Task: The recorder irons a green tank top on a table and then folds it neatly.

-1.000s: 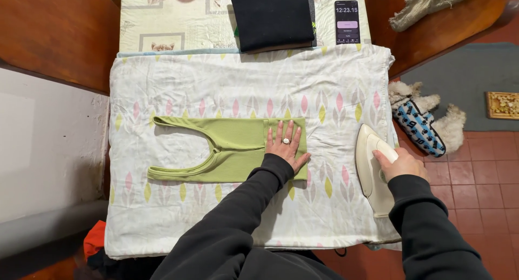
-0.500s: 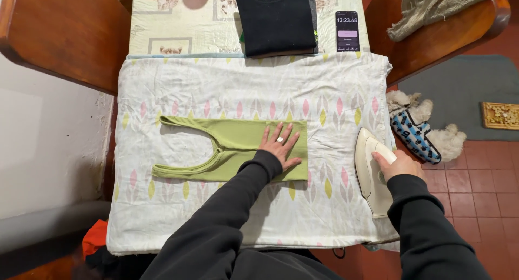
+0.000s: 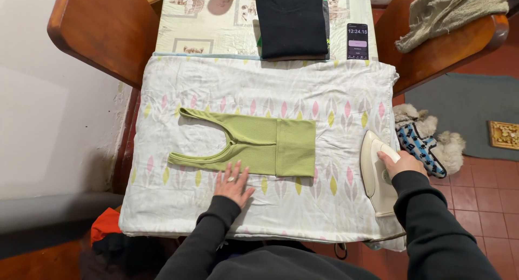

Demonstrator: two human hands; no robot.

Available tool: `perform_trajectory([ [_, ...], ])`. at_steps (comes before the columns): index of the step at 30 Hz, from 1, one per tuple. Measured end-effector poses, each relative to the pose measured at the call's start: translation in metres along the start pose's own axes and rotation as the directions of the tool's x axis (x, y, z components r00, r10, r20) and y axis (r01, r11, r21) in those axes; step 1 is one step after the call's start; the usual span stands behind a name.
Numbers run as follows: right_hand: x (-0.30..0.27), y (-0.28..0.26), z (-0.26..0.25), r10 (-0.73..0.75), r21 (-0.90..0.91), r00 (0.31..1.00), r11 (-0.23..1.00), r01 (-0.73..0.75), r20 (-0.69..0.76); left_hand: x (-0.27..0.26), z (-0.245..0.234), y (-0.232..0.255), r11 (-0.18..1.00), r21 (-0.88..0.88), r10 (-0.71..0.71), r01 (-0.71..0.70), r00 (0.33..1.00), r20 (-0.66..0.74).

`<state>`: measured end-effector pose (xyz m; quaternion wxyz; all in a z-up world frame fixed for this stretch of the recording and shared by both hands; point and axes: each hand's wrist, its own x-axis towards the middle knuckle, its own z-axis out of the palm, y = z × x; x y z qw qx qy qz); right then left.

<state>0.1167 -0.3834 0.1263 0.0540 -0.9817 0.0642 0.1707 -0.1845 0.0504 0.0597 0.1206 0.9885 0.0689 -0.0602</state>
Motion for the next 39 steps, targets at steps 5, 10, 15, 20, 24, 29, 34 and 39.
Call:
perform_trajectory([
  [5,0.014,0.008,0.008,-0.030,-0.013,1.000,0.999,0.030,0.008,-0.030,0.003,-0.047,0.982,-0.031,-0.183,0.186,0.981,0.069],
  [10,-0.001,0.006,0.018,-0.007,0.082,0.994,0.997,-0.002,0.109,-0.024,-0.011,-0.091,0.989,-0.056,-0.143,0.139,0.987,-0.075],
  [15,-0.083,-0.063,0.010,-0.011,0.268,0.962,0.961,-0.065,0.273,0.003,-0.027,-0.125,0.993,-0.058,-0.113,0.104,0.978,-0.175],
  [20,-0.095,-0.134,0.032,-0.171,0.255,0.985,0.953,0.161,0.018,0.029,-0.026,-0.146,0.997,-0.014,-0.071,0.070,0.992,-0.108],
  [24,-0.068,-0.185,0.041,-0.094,0.233,0.994,0.969,0.078,0.056,0.028,-0.014,-0.149,0.998,-0.003,-0.067,0.067,0.993,-0.102],
  [29,-0.035,-0.212,0.034,-0.044,0.152,0.998,0.988,0.036,0.044,0.023,-0.022,-0.142,0.996,-0.088,-0.037,0.013,0.961,-0.273],
  [34,-0.021,-0.214,0.041,-0.057,0.160,0.998,0.986,0.050,0.038,0.023,-0.023,-0.144,0.995,-0.101,-0.018,-0.015,0.947,-0.321],
  [39,-0.070,-0.177,0.074,-0.125,0.105,0.990,0.988,0.118,0.068,0.025,-0.020,-0.146,0.995,-0.100,-0.019,-0.011,0.954,-0.298],
])
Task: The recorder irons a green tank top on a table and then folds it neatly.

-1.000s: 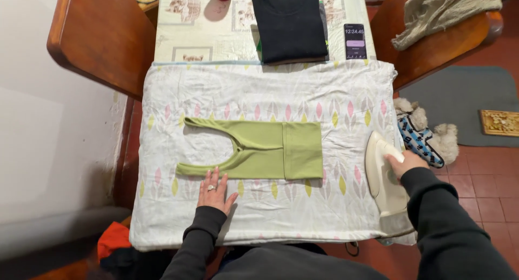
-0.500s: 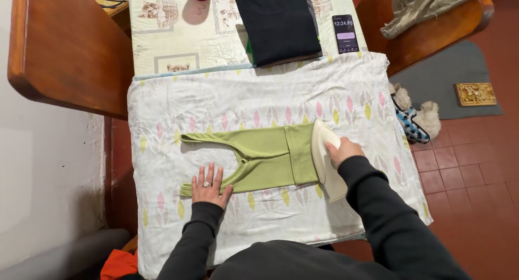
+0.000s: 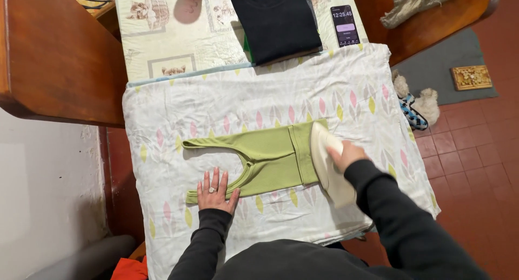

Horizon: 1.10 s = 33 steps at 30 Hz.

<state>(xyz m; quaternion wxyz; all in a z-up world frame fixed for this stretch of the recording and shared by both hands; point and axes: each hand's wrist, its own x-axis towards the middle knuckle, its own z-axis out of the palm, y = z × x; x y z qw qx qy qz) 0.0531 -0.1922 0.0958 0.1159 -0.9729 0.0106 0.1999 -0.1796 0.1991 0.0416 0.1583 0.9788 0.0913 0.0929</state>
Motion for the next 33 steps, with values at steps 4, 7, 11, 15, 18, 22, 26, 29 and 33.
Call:
perform_trajectory([
  [4,-0.050,-0.014,0.001,0.055,0.030,0.998,0.998,-0.056,0.032,0.000,-0.001,0.001,1.000,-0.002,-0.010,0.010,1.000,-0.014],
  [7,-0.041,-0.036,-0.010,0.075,0.068,0.997,0.995,-0.077,0.024,0.001,0.001,0.001,1.000,0.000,-0.006,0.006,1.000,-0.015],
  [11,-0.002,-0.070,-0.025,0.048,0.052,0.998,0.998,-0.047,-0.027,0.001,0.001,0.001,1.000,0.016,-0.018,0.018,1.000,0.008],
  [15,0.014,-0.082,-0.037,0.037,0.082,0.999,0.996,-0.034,-0.033,-0.001,0.001,0.002,1.000,0.022,-0.022,0.022,1.000,-0.006],
  [18,0.006,-0.071,-0.029,0.042,0.059,0.999,0.997,-0.042,-0.014,0.000,-0.002,0.003,1.000,0.006,-0.023,0.023,1.000,-0.010],
  [22,-0.039,-0.035,0.000,0.009,0.026,1.000,1.000,-0.009,0.007,0.001,0.000,0.000,1.000,0.006,-0.013,0.013,1.000,-0.008],
  [26,-0.070,-0.024,0.005,0.034,0.018,0.998,0.999,-0.035,0.054,-0.002,0.001,-0.001,1.000,-0.001,-0.017,0.017,1.000,-0.009],
  [29,-0.058,-0.043,-0.009,0.036,-0.036,0.999,0.999,-0.034,0.035,0.001,0.000,0.001,1.000,-0.006,-0.018,0.018,1.000,-0.003],
  [33,-0.024,-0.074,-0.030,0.050,0.004,0.999,0.999,-0.050,-0.009,0.000,0.001,0.001,1.000,0.010,-0.014,0.014,1.000,-0.008],
])
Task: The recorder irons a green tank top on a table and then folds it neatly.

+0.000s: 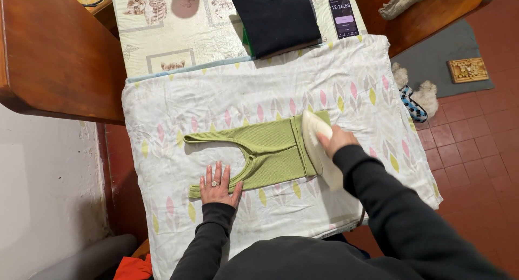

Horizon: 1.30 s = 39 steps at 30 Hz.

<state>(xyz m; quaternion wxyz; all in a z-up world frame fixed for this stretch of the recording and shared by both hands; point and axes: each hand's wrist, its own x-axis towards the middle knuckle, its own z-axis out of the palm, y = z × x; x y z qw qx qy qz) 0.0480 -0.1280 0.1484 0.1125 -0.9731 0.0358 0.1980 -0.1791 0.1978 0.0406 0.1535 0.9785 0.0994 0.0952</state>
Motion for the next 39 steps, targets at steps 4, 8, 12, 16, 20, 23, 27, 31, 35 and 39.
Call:
perform_trajectory([
  [4,0.023,-0.021,-0.018,0.005,0.044,1.000,0.999,-0.005,0.007,0.002,0.001,0.000,1.000,-0.002,-0.001,0.001,1.000,-0.002],
  [8,0.018,-0.008,-0.006,0.018,0.102,1.000,0.995,-0.020,0.024,0.000,-0.001,0.000,1.000,0.001,-0.019,0.019,1.000,0.021],
  [12,-0.021,0.039,0.031,-0.047,0.018,0.999,0.999,0.047,0.001,0.001,0.000,-0.002,1.000,-0.020,0.009,-0.010,1.000,-0.013],
  [16,-0.069,0.064,0.043,-0.049,-0.013,0.996,0.999,0.050,0.069,-0.001,0.000,-0.001,1.000,-0.022,0.001,-0.001,1.000,-0.003],
  [20,-0.068,0.046,0.029,0.001,-0.014,0.994,1.000,0.000,0.108,0.002,0.000,0.000,1.000,-0.010,-0.005,0.005,1.000,-0.005],
  [23,-0.046,0.027,0.022,0.010,-0.025,1.000,1.000,-0.010,0.028,0.002,0.003,-0.001,1.000,0.000,0.009,-0.009,1.000,-0.012],
  [27,-0.029,0.020,0.018,0.000,0.018,1.000,1.000,0.000,-0.005,0.000,0.001,0.000,1.000,-0.012,0.000,0.000,1.000,-0.018],
  [31,-0.039,0.036,0.033,-0.013,0.027,1.000,1.000,0.013,0.009,0.001,0.002,-0.001,1.000,-0.007,0.005,-0.006,1.000,-0.016],
  [35,-0.076,0.059,0.039,-0.021,0.023,0.997,1.000,0.019,0.080,0.000,0.003,-0.001,1.000,-0.017,-0.016,0.016,1.000,-0.004],
  [39,-0.083,0.082,0.036,-0.016,0.059,0.994,0.998,0.009,0.106,-0.001,0.003,-0.003,1.000,-0.006,0.003,-0.003,1.000,-0.030],
])
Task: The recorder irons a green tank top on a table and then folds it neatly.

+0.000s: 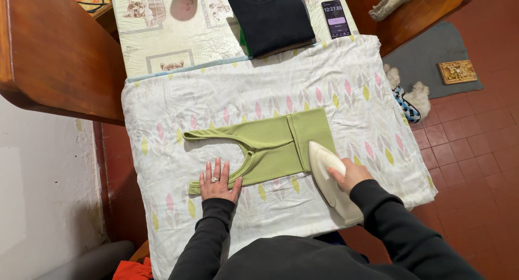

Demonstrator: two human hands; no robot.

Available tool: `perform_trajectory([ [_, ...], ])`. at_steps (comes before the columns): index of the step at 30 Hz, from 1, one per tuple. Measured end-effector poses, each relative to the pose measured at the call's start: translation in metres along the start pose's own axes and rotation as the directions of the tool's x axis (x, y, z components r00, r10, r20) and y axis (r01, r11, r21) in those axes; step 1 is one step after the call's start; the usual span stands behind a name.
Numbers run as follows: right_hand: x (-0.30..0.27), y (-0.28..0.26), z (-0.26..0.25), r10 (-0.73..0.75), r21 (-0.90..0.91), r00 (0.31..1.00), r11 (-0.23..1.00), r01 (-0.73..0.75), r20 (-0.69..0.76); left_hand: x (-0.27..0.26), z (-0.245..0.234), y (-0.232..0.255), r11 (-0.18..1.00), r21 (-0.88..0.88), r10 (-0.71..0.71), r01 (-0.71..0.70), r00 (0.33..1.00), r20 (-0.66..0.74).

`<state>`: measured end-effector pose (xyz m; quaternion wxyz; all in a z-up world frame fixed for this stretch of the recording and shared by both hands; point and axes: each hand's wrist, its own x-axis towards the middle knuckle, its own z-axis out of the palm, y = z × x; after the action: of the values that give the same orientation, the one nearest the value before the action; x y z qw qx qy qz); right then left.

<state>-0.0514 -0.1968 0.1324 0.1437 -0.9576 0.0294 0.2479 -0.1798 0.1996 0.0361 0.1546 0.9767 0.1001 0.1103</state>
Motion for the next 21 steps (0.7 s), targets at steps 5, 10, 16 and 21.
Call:
perform_trajectory([
  [5,0.039,0.000,-0.020,0.039,-0.036,0.983,0.998,-0.046,-0.180,0.003,-0.002,0.002,1.000,-0.002,-0.004,0.004,1.000,0.007],
  [10,0.103,-0.027,-0.031,0.091,0.001,0.981,0.996,-0.092,-0.174,0.003,-0.001,0.002,1.000,-0.016,-0.012,0.012,1.000,0.020],
  [16,0.131,-0.057,-0.052,0.122,0.013,0.980,0.992,-0.122,-0.156,0.002,-0.003,0.002,1.000,-0.018,-0.003,0.003,1.000,0.008],
  [21,0.122,-0.035,-0.032,0.067,-0.016,0.982,0.997,-0.071,-0.177,0.003,-0.005,0.004,0.999,-0.033,-0.011,0.011,1.000,0.010],
])
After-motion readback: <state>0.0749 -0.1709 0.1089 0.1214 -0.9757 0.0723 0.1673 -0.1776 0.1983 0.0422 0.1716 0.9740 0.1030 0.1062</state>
